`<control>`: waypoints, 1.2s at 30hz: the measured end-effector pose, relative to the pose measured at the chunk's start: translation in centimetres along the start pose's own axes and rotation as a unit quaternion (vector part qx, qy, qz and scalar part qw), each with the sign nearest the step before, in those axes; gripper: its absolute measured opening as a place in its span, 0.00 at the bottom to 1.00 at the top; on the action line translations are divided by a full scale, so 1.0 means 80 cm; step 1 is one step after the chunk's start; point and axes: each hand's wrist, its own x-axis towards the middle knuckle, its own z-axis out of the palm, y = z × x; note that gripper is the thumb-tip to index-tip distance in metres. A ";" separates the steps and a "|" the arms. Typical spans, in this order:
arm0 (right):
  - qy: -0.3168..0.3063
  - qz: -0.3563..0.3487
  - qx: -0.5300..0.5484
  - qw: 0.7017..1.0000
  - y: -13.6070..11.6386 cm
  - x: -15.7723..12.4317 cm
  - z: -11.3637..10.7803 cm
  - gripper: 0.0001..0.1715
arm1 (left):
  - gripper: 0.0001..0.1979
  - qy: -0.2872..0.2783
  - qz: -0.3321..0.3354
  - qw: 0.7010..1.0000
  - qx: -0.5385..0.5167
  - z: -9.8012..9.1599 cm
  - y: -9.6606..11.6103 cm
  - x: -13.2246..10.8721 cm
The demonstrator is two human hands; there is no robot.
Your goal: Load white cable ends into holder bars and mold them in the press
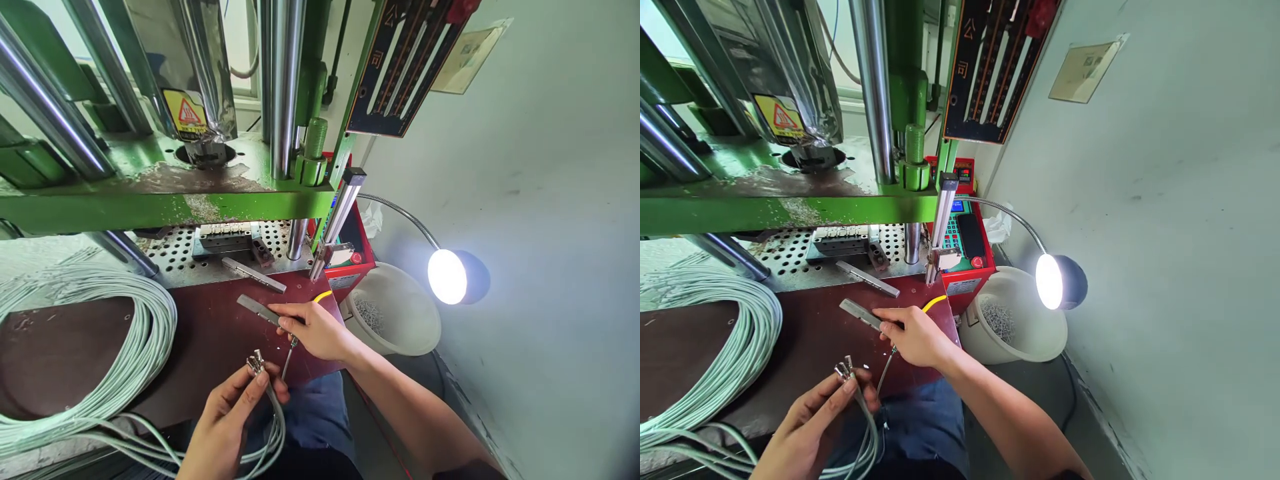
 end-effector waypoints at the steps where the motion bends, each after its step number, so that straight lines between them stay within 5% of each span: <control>1: 0.004 -0.003 -0.009 1.000 0.001 0.001 0.000 0.26 | 0.16 -0.023 -0.032 0.999 -0.019 0.001 0.002 -0.003; 4: 0.010 -0.005 -0.026 1.000 0.003 0.003 -0.002 0.26 | 0.15 -0.081 -0.104 0.991 -0.033 -0.001 0.005 -0.006; 12: -0.055 -0.024 0.028 0.998 0.002 -0.010 0.000 0.25 | 0.19 -0.060 0.017 0.994 0.092 -0.009 -0.004 0.021; 36: -0.080 -0.053 0.010 0.995 -0.009 -0.022 0.007 0.23 | 0.23 -0.066 0.024 0.993 0.098 -0.005 -0.023 0.037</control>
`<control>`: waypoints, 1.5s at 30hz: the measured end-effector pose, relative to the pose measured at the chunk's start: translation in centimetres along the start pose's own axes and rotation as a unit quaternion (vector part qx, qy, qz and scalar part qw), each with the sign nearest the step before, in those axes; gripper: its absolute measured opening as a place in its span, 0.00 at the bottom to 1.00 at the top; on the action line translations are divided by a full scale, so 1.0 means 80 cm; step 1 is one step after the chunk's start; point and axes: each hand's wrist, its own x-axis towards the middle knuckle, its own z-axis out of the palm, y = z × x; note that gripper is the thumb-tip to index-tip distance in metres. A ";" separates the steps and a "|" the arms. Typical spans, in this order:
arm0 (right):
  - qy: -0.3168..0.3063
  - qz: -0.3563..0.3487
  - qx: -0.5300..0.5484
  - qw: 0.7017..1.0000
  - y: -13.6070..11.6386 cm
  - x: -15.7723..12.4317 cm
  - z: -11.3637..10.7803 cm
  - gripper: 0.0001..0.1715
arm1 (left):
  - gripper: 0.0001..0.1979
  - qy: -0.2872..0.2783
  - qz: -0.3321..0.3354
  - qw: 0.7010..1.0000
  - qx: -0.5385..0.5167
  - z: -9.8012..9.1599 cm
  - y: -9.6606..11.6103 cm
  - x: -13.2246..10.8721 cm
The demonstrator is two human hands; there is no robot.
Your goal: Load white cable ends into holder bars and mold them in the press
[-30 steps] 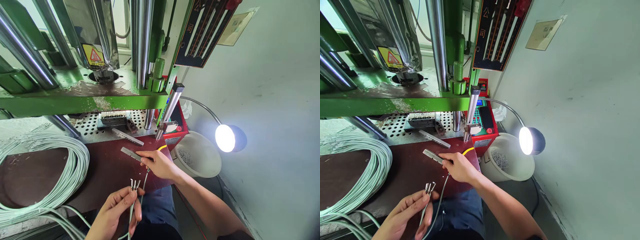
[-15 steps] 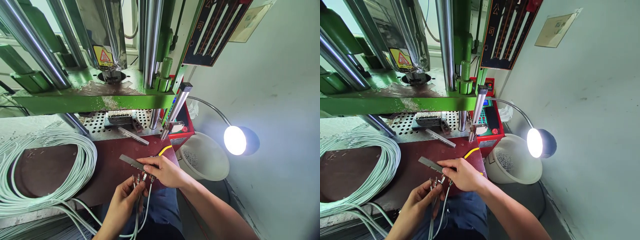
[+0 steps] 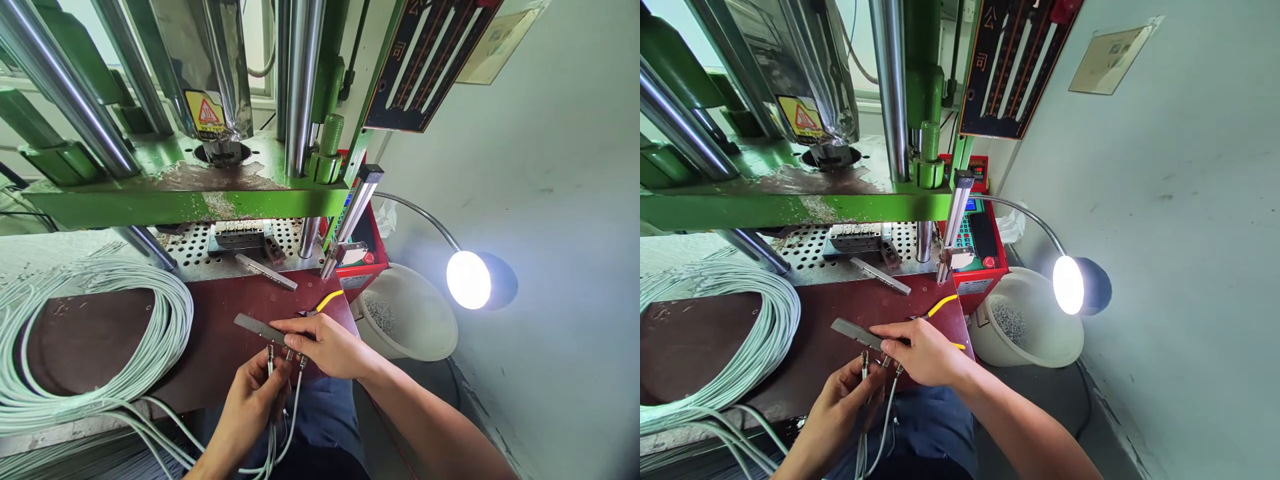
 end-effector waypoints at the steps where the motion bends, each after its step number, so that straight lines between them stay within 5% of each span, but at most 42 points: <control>1: -0.003 0.003 -0.003 1.000 0.000 -0.001 0.001 0.24 | 0.24 -0.002 -0.009 1.000 -0.004 0.001 0.003 -0.001; 19: 0.018 0.004 -0.026 1.000 0.004 -0.001 -0.018 0.24 | 0.16 0.064 -0.003 0.998 0.019 -0.002 0.023 -0.009; 45: -0.002 -0.003 -0.064 0.998 0.004 0.003 -0.013 0.26 | 0.26 0.133 0.028 0.989 0.063 0.001 0.016 0.003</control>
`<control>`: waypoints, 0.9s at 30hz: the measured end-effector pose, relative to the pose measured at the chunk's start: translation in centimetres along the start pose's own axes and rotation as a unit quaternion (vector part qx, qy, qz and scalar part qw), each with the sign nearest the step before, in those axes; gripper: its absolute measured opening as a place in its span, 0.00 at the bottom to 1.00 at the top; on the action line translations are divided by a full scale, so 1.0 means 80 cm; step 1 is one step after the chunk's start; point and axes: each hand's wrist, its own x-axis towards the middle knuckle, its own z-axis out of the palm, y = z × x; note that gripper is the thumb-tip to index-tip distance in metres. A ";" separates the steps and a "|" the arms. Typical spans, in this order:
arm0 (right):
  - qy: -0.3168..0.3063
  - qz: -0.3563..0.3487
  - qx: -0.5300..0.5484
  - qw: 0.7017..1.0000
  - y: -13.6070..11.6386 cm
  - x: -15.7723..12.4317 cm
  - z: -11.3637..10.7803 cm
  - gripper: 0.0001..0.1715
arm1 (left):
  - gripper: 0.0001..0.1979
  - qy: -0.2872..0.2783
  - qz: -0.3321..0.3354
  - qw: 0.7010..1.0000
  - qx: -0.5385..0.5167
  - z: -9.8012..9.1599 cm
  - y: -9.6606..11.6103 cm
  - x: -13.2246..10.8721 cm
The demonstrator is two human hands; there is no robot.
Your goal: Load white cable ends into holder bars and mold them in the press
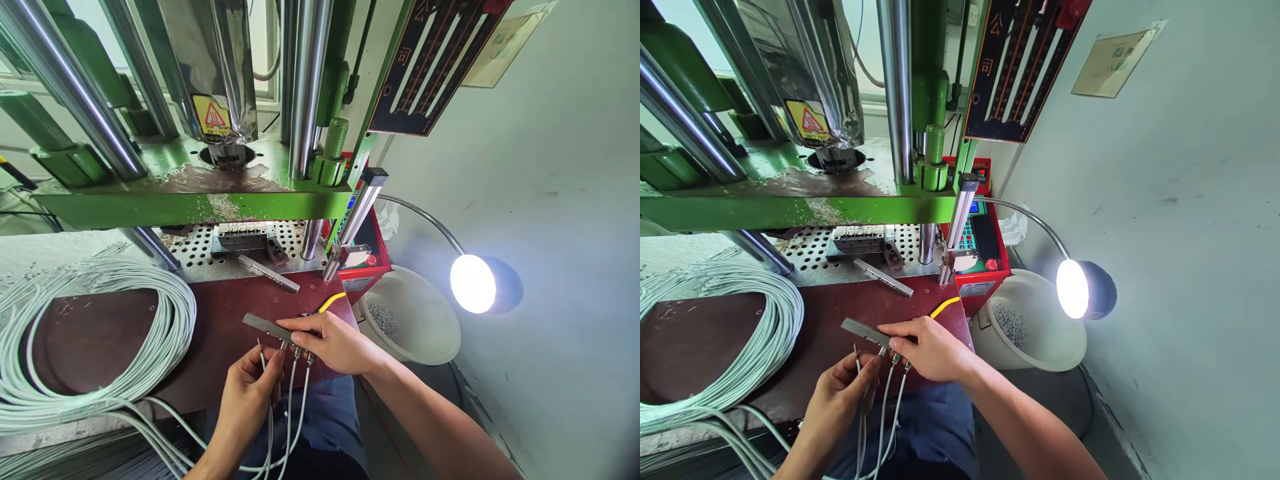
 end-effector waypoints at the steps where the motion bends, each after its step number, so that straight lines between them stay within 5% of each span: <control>1: 0.002 -0.003 -0.009 1.000 0.000 0.000 0.000 0.26 | 0.26 0.002 0.000 1.000 -0.006 0.001 0.001 0.001; 9: -0.004 0.000 0.026 1.000 -0.003 -0.006 -0.016 0.23 | 0.17 -0.085 -0.014 0.994 -0.062 -0.007 0.001 0.002; 20: -0.009 0.028 0.023 0.999 -0.002 -0.012 -0.027 0.21 | 0.14 -0.012 0.039 0.998 0.057 -0.013 0.008 -0.006; 27: -0.008 0.021 0.035 0.999 -0.005 -0.012 -0.023 0.21 | 0.20 -0.047 0.008 0.999 0.021 -0.012 0.012 -0.003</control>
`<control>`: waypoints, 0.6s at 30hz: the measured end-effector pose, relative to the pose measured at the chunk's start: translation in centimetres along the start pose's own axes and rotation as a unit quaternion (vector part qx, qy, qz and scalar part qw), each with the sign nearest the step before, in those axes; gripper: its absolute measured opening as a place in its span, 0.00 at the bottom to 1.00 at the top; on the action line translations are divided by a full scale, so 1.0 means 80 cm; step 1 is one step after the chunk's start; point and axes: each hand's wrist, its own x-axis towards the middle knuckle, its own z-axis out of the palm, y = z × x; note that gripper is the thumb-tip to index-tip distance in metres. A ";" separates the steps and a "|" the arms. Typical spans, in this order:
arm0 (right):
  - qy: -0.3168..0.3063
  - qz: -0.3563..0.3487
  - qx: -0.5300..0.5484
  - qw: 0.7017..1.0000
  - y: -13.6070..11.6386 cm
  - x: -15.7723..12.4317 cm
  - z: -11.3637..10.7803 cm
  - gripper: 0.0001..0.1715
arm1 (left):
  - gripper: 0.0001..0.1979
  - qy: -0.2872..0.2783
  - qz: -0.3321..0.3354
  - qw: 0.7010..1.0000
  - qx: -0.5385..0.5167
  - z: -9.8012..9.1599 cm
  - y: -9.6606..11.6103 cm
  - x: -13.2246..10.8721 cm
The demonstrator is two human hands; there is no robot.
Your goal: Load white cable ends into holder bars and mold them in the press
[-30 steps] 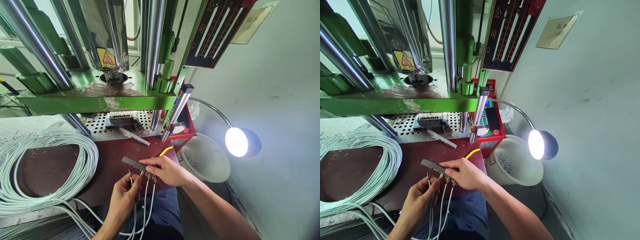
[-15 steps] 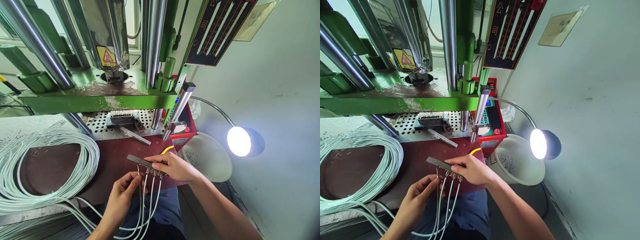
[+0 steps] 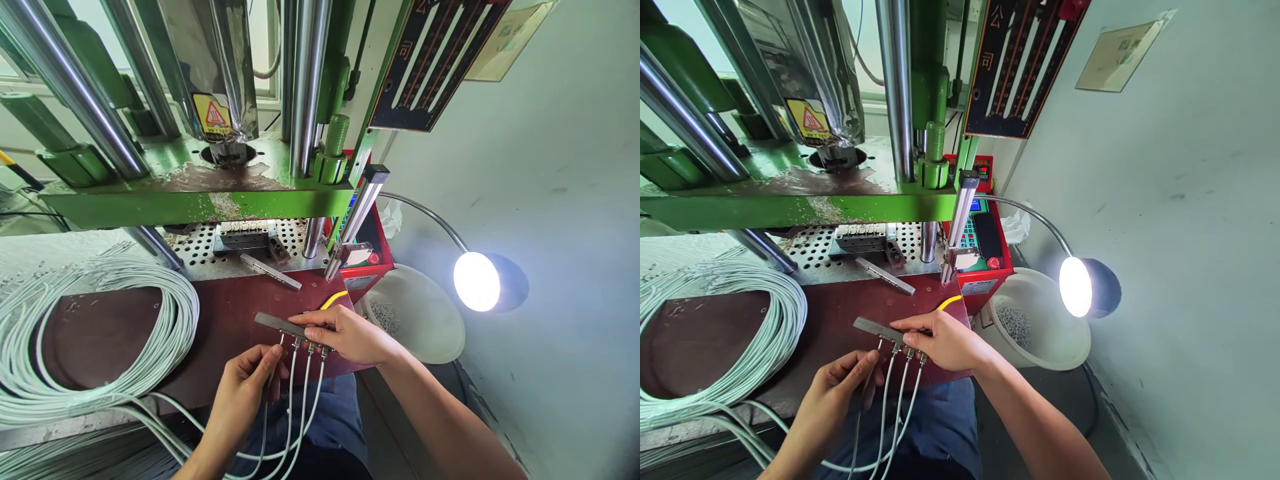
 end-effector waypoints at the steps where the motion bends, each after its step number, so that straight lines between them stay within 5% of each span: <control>1: 0.001 -0.002 0.001 1.000 -0.001 0.000 0.000 0.21 | 0.20 -0.007 -0.002 1.000 -0.012 -0.001 -0.001 0.000; 18: -0.014 -0.018 -0.025 0.999 0.005 0.005 0.005 0.23 | 0.20 0.028 -0.047 0.994 -0.099 0.004 -0.003 0.008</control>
